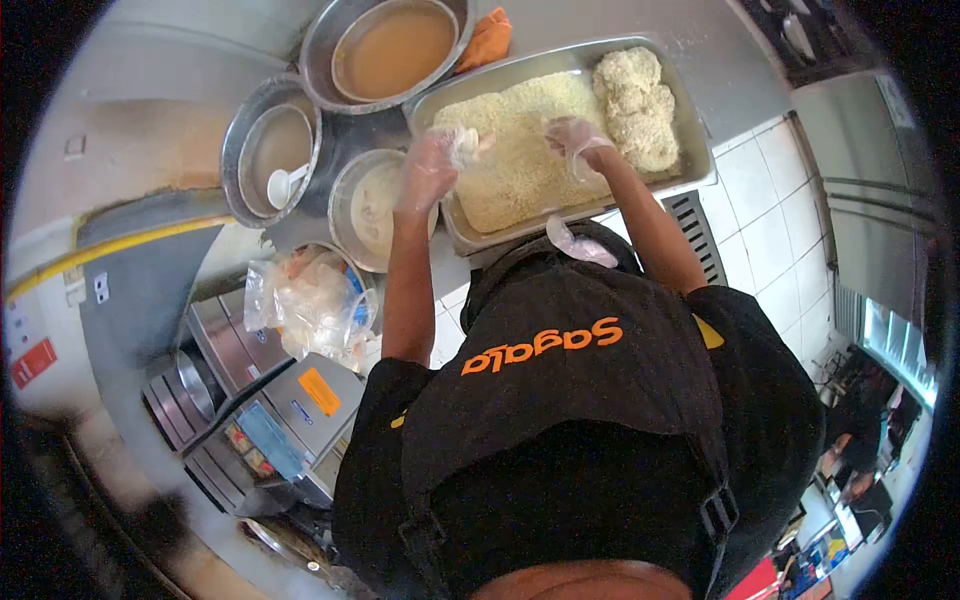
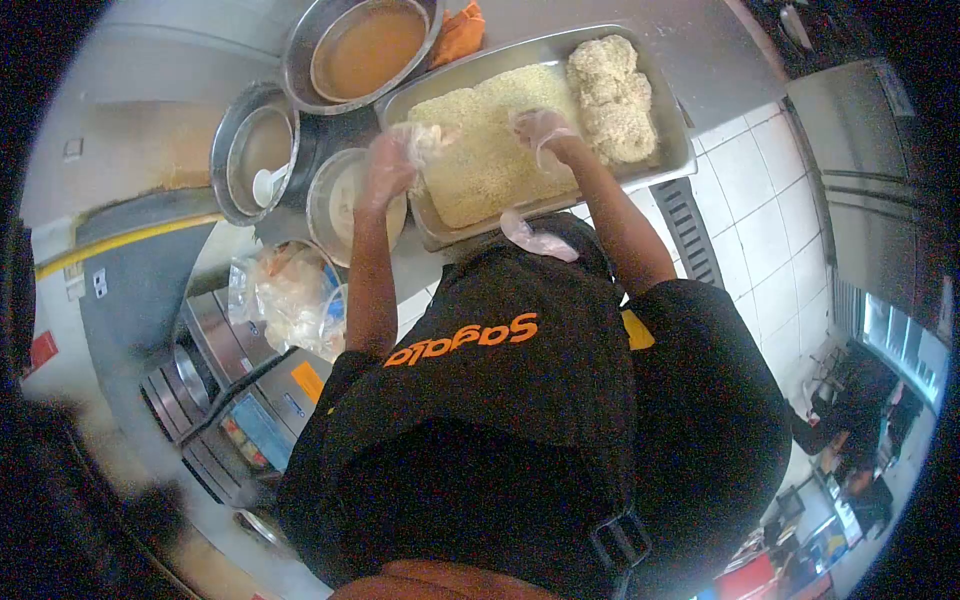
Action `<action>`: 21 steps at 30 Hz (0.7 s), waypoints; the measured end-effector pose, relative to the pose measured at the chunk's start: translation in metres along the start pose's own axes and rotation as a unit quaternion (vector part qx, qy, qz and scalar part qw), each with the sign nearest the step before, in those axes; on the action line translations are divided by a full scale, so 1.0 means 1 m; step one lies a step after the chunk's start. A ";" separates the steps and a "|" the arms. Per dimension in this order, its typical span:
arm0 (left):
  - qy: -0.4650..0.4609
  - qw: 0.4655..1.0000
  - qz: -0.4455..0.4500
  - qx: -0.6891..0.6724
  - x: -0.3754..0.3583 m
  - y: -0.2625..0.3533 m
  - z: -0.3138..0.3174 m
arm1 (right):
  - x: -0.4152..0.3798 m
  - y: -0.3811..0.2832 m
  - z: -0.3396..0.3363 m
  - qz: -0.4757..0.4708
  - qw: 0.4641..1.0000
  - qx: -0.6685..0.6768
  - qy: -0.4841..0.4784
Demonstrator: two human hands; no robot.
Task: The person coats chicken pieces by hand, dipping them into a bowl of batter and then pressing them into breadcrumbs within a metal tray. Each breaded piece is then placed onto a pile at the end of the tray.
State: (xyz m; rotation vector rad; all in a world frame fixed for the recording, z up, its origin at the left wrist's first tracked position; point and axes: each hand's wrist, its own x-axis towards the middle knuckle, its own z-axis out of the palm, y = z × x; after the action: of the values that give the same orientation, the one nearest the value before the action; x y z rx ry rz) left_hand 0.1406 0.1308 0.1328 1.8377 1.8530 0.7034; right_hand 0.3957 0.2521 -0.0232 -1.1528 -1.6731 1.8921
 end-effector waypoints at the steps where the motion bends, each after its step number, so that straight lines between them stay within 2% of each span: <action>1: -0.003 1.000 0.006 0.030 -0.006 -0.015 0.014 | -0.004 -0.004 -0.002 -0.033 0.993 -0.113 -0.003; 3: 0.008 0.999 0.012 0.045 -0.013 -0.024 0.018 | -0.006 -0.012 -0.005 -0.097 0.938 -0.333 -0.012; 6: 0.060 0.998 -0.019 -0.015 -0.043 -0.011 -0.002 | 0.020 -0.025 0.007 -0.016 0.881 -0.469 0.055; 8: 0.104 0.990 -0.073 -0.066 -0.051 0.014 -0.033 | 0.052 -0.017 0.007 -0.028 0.873 -0.462 0.153; 9: 0.115 0.985 -0.123 -0.045 -0.056 -0.001 -0.034 | 0.067 -0.011 0.008 -0.034 0.867 -0.456 0.199; 11: 0.133 0.965 -0.227 -0.002 -0.067 -0.023 -0.034 | 0.085 -0.017 0.005 -0.060 0.829 -0.522 0.191; 12: 0.110 0.937 -0.327 0.045 -0.071 -0.021 -0.036 | 0.089 -0.019 0.003 -0.074 0.807 -0.554 0.190; 15: 0.130 0.918 -0.360 0.101 -0.096 -0.111 -0.010 | 0.092 -0.002 0.018 -0.146 0.773 -0.588 0.192; 18: 0.071 0.907 -0.359 0.208 -0.093 -0.110 -0.006 | 0.053 -0.016 0.033 -0.215 0.745 -0.632 0.012; 21: 0.040 0.912 -0.386 0.135 -0.096 -0.149 0.019 | 0.052 0.040 0.014 -0.172 0.798 -0.573 -0.078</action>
State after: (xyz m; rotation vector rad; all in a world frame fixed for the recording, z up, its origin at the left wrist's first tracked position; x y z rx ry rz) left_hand 0.0387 0.0373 0.0199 1.0345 2.5698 0.2369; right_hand 0.3629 0.2716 -0.0789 -0.8780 -2.9937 0.6220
